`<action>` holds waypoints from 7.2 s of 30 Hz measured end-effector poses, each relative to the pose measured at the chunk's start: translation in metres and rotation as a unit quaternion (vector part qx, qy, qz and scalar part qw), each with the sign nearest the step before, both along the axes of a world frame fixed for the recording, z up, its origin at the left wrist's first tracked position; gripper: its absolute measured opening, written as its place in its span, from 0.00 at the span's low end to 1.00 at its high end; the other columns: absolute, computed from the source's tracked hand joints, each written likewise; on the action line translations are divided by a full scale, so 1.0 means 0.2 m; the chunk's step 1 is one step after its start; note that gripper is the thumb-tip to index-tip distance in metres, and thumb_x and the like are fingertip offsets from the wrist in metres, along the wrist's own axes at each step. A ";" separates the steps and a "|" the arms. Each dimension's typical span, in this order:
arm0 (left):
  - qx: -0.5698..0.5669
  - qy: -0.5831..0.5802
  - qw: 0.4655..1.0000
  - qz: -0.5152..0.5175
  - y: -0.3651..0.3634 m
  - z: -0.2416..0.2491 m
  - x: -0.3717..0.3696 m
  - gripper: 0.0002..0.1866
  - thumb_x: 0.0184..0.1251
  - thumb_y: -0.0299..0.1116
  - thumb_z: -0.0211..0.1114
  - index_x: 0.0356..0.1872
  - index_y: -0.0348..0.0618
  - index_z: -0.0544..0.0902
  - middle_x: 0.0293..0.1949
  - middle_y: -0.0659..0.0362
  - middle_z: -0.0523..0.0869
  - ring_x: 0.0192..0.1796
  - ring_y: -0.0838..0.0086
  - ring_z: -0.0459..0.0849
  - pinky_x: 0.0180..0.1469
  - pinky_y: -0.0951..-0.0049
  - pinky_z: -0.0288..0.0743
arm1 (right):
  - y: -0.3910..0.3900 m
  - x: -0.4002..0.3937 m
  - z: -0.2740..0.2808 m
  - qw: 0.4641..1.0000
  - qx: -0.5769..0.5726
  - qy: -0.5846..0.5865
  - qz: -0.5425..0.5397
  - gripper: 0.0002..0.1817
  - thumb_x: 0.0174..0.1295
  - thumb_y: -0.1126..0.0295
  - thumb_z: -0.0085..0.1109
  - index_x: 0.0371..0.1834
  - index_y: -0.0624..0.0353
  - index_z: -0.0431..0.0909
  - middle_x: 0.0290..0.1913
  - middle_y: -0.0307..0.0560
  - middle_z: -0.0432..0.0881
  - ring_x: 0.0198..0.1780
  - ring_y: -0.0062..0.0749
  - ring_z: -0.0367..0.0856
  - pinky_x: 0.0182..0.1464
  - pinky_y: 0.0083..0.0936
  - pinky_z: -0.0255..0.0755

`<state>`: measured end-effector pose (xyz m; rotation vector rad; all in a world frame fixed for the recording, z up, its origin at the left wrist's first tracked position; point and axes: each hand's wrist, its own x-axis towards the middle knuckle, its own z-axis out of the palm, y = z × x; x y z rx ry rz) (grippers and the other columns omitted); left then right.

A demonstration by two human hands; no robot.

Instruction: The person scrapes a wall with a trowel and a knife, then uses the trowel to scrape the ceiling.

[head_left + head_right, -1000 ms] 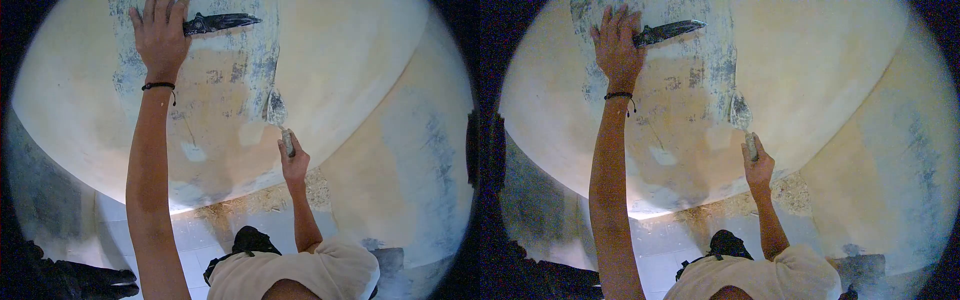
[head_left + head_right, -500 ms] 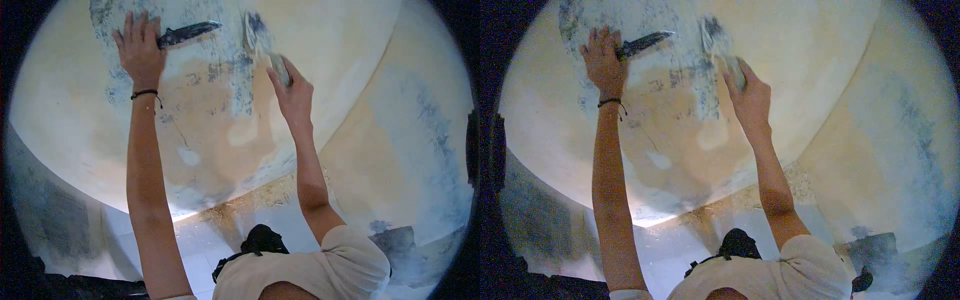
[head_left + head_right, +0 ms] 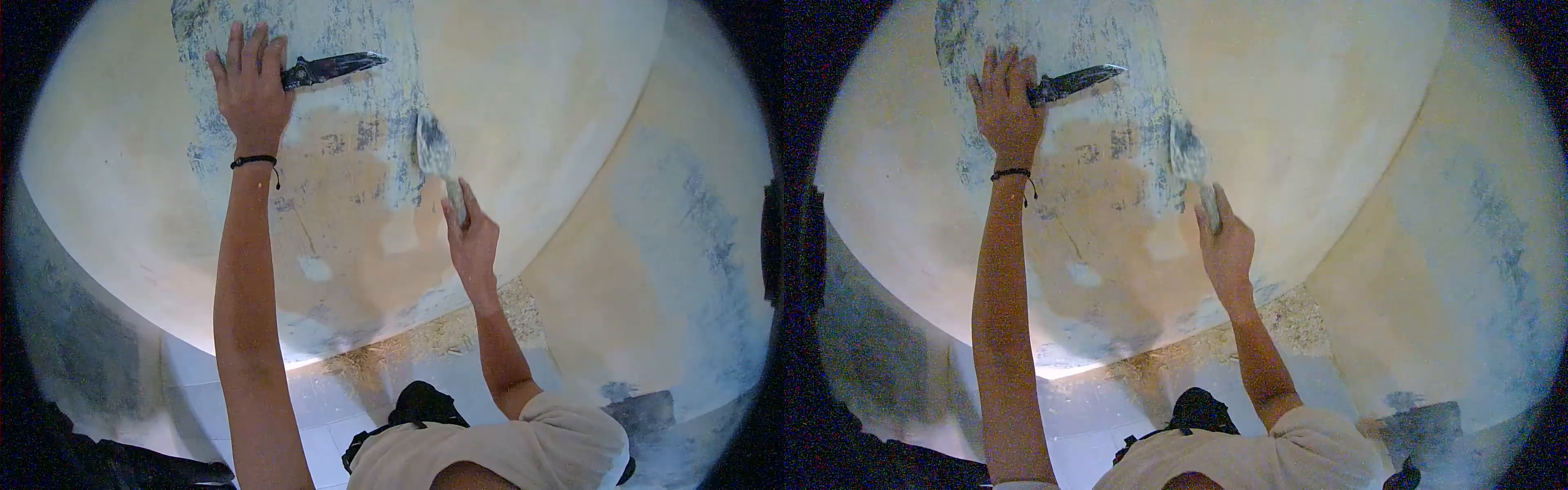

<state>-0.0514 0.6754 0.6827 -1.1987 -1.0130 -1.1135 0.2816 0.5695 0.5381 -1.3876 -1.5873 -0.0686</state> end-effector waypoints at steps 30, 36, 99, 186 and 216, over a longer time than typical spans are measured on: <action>-0.013 -0.023 0.998 -0.050 -0.07 0.02 0.05 0.16 0.57 0.28 0.69 0.48 0.52 0.84 0.64 0.61 0.79 0.77 0.59 0.66 0.75 0.34 0.55 | -0.02 0.01 0.10 0.999 0.009 -0.028 -0.025 0.27 0.68 0.54 0.65 0.64 0.59 0.79 0.18 0.55 0.76 0.18 0.35 0.74 0.27 0.34 0.70; -0.007 -0.020 0.999 -0.036 -0.05 0.02 0.05 0.16 0.58 0.28 0.69 0.49 0.53 0.84 0.64 0.61 0.80 0.76 0.58 0.67 0.75 0.34 0.56 | -0.02 -0.04 0.45 0.997 0.005 -0.069 -0.035 0.27 0.69 0.51 0.61 0.63 0.58 0.79 0.23 0.59 0.83 0.25 0.52 0.84 0.33 0.42 0.78; -0.018 0.035 0.999 0.025 0.08 0.01 0.02 0.23 0.66 0.42 0.64 0.59 0.43 0.75 0.64 0.45 0.73 0.71 0.43 0.67 0.71 0.30 0.59 | -0.31 -0.23 -0.87 0.633 -0.330 0.681 0.161 0.14 0.73 0.56 0.59 0.44 0.50 0.67 0.24 0.36 0.72 0.16 0.23 0.70 0.18 0.23 0.68; 0.051 -0.158 0.981 -0.101 -0.75 -0.75 -1.21 0.40 0.69 0.67 0.56 0.62 0.37 0.79 0.71 0.43 0.72 0.77 0.47 0.62 0.71 0.44 0.63 | -0.33 -0.70 -0.48 0.702 -0.350 0.616 0.067 0.26 0.75 0.40 0.47 0.27 0.49 0.63 0.17 0.31 0.64 0.13 0.17 0.63 0.14 0.22 0.62; 0.051 -0.095 0.993 -0.049 -0.75 -0.73 -1.18 0.16 0.81 0.29 0.48 0.59 0.34 0.80 0.69 0.43 0.74 0.76 0.49 0.64 0.67 0.54 0.69 | -0.12 -0.44 -0.49 0.723 -0.293 0.624 0.045 0.25 0.75 0.41 0.48 0.33 0.52 0.67 0.17 0.31 0.67 0.12 0.17 0.63 0.14 0.20 0.60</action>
